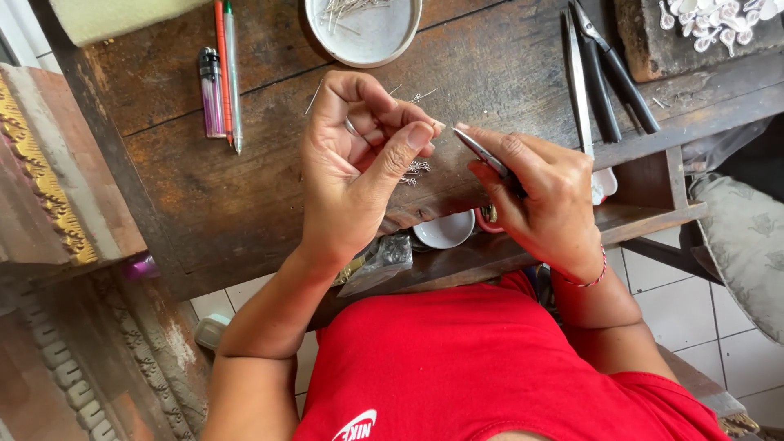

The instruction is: The person is using pliers to bend and finish small silver pins at a jewelry workshop.

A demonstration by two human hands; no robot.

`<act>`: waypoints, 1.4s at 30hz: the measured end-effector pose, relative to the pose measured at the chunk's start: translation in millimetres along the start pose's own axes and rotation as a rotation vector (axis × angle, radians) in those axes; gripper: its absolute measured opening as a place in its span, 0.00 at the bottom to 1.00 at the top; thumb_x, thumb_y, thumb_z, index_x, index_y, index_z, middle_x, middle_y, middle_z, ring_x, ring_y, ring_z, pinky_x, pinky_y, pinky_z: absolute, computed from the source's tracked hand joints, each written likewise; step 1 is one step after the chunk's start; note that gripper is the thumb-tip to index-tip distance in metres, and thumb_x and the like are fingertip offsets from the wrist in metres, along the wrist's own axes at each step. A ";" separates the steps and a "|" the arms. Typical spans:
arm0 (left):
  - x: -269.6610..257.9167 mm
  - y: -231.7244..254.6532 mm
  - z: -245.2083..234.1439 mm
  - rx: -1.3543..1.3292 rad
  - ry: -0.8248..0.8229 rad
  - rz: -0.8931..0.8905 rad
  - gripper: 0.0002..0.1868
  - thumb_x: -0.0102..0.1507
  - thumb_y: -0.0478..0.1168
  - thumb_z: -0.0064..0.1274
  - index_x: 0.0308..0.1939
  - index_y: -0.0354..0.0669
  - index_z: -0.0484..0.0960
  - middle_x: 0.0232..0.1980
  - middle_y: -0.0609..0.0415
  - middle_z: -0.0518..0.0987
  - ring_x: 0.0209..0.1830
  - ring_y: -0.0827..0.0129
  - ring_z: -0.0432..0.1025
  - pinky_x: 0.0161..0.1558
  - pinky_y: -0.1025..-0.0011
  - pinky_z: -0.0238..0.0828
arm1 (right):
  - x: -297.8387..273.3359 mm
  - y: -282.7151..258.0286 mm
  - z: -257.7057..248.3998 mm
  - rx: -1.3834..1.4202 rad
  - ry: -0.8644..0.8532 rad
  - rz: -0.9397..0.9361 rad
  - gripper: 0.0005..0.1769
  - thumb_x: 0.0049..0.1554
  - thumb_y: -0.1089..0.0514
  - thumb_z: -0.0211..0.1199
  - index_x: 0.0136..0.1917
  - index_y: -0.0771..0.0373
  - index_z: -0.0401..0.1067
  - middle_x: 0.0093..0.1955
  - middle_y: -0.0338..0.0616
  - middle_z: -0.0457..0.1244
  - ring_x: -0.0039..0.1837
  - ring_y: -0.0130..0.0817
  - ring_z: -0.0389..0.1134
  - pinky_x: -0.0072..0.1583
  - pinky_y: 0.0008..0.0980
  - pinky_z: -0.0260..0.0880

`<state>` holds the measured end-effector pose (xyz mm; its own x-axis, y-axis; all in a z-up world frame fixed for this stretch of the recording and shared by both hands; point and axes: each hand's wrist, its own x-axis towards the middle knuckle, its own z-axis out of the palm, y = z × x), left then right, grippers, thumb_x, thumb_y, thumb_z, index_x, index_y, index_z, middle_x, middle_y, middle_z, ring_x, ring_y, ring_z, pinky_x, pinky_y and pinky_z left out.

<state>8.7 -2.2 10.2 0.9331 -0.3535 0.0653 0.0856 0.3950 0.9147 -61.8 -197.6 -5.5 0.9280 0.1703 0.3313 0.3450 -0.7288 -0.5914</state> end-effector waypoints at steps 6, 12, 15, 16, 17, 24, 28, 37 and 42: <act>-2.5 1.1 -1.1 0.001 0.036 -0.010 0.15 0.67 0.34 0.58 0.47 0.44 0.64 0.40 0.49 0.82 0.38 0.72 0.76 0.46 0.75 0.81 | 6.5 -9.4 0.4 -0.085 0.005 -0.025 0.15 0.71 0.68 0.61 0.70 0.67 0.72 0.39 0.46 0.62 0.39 0.41 0.61 0.44 0.38 0.62; -4.3 3.8 -2.1 0.053 0.028 0.001 0.16 0.66 0.35 0.59 0.45 0.47 0.64 0.37 0.52 0.80 0.36 0.75 0.75 0.45 0.78 0.78 | 5.6 -8.9 3.1 -0.103 -0.018 -0.018 0.18 0.70 0.70 0.59 0.72 0.66 0.71 0.40 0.46 0.60 0.39 0.40 0.59 0.45 0.37 0.61; -5.4 2.5 -2.9 0.062 0.031 -0.032 0.17 0.65 0.34 0.60 0.46 0.47 0.64 0.36 0.55 0.78 0.34 0.77 0.74 0.42 0.79 0.77 | 5.2 -8.8 4.3 -0.153 -0.024 -0.032 0.18 0.70 0.70 0.59 0.72 0.65 0.71 0.39 0.44 0.56 0.39 0.41 0.56 0.43 0.39 0.58; -5.3 2.1 -3.1 0.061 0.031 -0.031 0.17 0.65 0.34 0.60 0.46 0.47 0.64 0.36 0.55 0.78 0.34 0.77 0.74 0.42 0.79 0.77 | 4.3 -8.6 4.9 -0.154 -0.024 -0.033 0.18 0.70 0.70 0.59 0.72 0.65 0.71 0.39 0.44 0.56 0.39 0.41 0.56 0.43 0.39 0.58; -5.2 1.7 -3.3 0.053 0.028 -0.037 0.17 0.65 0.34 0.60 0.46 0.47 0.64 0.35 0.55 0.78 0.33 0.76 0.73 0.41 0.79 0.76 | 3.3 -8.5 5.5 -0.144 -0.027 -0.010 0.20 0.69 0.71 0.59 0.72 0.63 0.71 0.40 0.43 0.57 0.37 0.39 0.57 0.42 0.37 0.58; -8.0 -1.3 -3.1 0.471 -0.076 0.290 0.11 0.69 0.45 0.57 0.49 0.44 0.77 0.43 0.54 0.81 0.41 0.72 0.75 0.44 0.75 0.71 | 4.6 -14.6 6.5 0.128 0.016 0.058 0.14 0.68 0.72 0.53 0.67 0.72 0.68 0.63 0.55 0.68 0.63 0.48 0.74 0.61 0.37 0.71; -8.5 -7.1 0.6 0.595 -0.047 0.448 0.06 0.69 0.37 0.58 0.47 0.41 0.79 0.46 0.51 0.81 0.46 0.63 0.78 0.50 0.69 0.77 | -1.4 -14.8 13.2 0.129 0.008 0.116 0.15 0.68 0.70 0.55 0.67 0.68 0.69 0.59 0.49 0.69 0.38 0.33 0.62 0.46 0.30 0.63; -8.3 -15.3 -2.2 0.570 -0.011 0.599 0.06 0.66 0.28 0.61 0.45 0.38 0.81 0.45 0.45 0.83 0.44 0.61 0.80 0.52 0.67 0.80 | -0.6 -23.4 20.2 0.186 0.077 0.111 0.14 0.66 0.72 0.54 0.65 0.71 0.69 0.57 0.53 0.70 0.50 0.42 0.72 0.53 0.34 0.68; -12.7 -23.3 -5.0 0.006 -0.097 0.218 0.05 0.68 0.30 0.59 0.46 0.43 0.83 0.49 0.46 0.85 0.52 0.64 0.83 0.61 0.69 0.84 | -2.2 -24.8 6.1 0.391 0.032 0.192 0.10 0.66 0.63 0.57 0.49 0.71 0.78 0.47 0.45 0.72 0.27 0.23 0.62 0.34 0.22 0.61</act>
<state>-3.4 -2.6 -13.9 0.8914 -0.3403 0.2993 -0.1166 0.4659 0.8771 -71.5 -175.8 3.9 0.9777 0.0312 0.2076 0.2001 -0.4379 -0.8765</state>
